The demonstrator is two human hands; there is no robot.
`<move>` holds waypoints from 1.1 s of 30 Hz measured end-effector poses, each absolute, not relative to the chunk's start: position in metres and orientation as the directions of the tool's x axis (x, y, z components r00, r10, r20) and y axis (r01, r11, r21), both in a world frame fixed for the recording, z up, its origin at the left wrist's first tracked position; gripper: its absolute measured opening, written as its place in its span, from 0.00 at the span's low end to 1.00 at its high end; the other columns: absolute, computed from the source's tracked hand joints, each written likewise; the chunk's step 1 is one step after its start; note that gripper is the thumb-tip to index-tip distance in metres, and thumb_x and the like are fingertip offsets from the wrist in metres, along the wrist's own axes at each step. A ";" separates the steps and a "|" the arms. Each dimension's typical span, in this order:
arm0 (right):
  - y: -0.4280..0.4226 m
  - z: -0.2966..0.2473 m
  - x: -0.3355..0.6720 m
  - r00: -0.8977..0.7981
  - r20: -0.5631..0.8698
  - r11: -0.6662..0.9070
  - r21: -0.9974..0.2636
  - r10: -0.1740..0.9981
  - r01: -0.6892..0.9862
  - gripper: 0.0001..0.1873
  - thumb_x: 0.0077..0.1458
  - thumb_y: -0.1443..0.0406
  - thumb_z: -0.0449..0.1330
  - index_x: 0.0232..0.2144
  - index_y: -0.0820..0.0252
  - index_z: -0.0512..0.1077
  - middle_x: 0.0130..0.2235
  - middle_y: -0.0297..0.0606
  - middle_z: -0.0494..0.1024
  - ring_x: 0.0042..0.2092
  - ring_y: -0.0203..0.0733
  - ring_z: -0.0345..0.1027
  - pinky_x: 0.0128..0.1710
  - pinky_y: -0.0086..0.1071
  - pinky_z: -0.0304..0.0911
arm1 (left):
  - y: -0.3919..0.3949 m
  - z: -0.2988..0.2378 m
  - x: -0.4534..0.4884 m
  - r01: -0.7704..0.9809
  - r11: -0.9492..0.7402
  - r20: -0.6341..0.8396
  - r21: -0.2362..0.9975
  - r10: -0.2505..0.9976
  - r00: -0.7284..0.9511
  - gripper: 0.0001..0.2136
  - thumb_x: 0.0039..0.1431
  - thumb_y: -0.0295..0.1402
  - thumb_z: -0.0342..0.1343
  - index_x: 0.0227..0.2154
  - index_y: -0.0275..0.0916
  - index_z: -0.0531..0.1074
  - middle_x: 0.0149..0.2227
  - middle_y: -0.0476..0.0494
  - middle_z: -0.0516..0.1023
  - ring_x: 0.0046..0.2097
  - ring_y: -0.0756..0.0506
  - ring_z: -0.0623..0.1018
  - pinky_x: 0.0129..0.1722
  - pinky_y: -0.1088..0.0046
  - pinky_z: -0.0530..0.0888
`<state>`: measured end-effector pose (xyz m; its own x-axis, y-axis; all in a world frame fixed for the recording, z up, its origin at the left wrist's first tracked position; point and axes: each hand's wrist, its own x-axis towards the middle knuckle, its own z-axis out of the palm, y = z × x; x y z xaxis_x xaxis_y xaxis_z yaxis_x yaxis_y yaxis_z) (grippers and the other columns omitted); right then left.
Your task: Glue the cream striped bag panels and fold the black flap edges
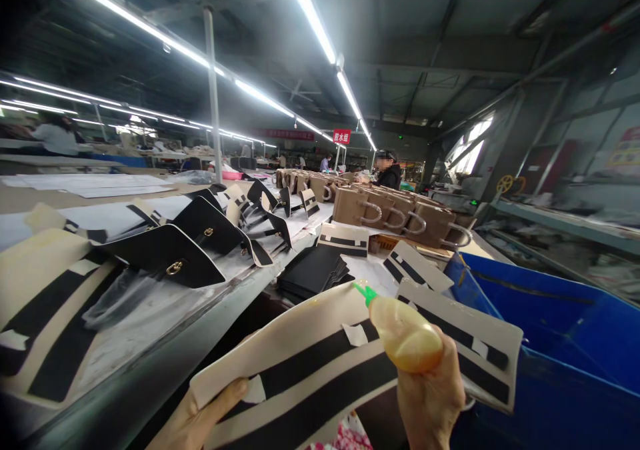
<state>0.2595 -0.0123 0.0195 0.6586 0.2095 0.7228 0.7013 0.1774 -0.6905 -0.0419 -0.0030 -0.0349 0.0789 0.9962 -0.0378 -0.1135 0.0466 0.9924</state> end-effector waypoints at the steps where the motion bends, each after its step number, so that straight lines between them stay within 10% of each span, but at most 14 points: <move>1: -0.012 0.019 0.260 0.662 0.721 0.171 -0.692 0.202 0.701 0.25 0.41 0.44 0.66 0.30 0.56 0.68 0.28 0.32 0.71 0.29 0.42 0.64 0.31 0.37 0.62 | -0.003 -0.034 -0.042 -0.111 0.036 -0.030 0.993 0.998 0.061 0.19 0.49 0.50 0.68 0.39 0.44 0.84 0.53 0.42 0.81 0.63 0.29 0.71 0.68 0.56 0.62; 12: -0.019 0.009 0.234 0.540 0.790 0.428 -0.612 0.291 0.665 0.20 0.43 0.50 0.69 0.29 0.56 0.69 0.27 0.32 0.72 0.27 0.40 0.64 0.29 0.34 0.61 | 0.002 -0.042 -0.045 -0.107 0.086 -0.087 0.991 0.996 -0.006 0.17 0.43 0.48 0.72 0.34 0.43 0.84 0.47 0.40 0.84 0.59 0.28 0.75 0.65 0.53 0.65; 20: -0.010 0.015 0.253 0.711 0.661 0.182 -0.750 0.241 0.636 0.20 0.39 0.51 0.67 0.32 0.56 0.70 0.27 0.32 0.71 0.30 0.42 0.64 0.31 0.36 0.63 | 0.000 -0.040 -0.043 -0.141 0.095 -0.094 0.985 0.995 0.016 0.27 0.47 0.56 0.67 0.42 0.39 0.82 0.44 0.38 0.84 0.55 0.29 0.77 0.65 0.51 0.65; 33: -0.003 -0.011 0.245 0.609 0.731 0.359 -0.682 0.309 0.637 0.21 0.43 0.53 0.72 0.34 0.59 0.73 0.32 0.34 0.76 0.32 0.43 0.69 0.35 0.38 0.65 | -0.002 -0.037 -0.041 -0.130 0.112 -0.109 0.985 0.994 0.027 0.27 0.46 0.55 0.68 0.41 0.40 0.81 0.47 0.39 0.84 0.62 0.29 0.71 0.68 0.53 0.60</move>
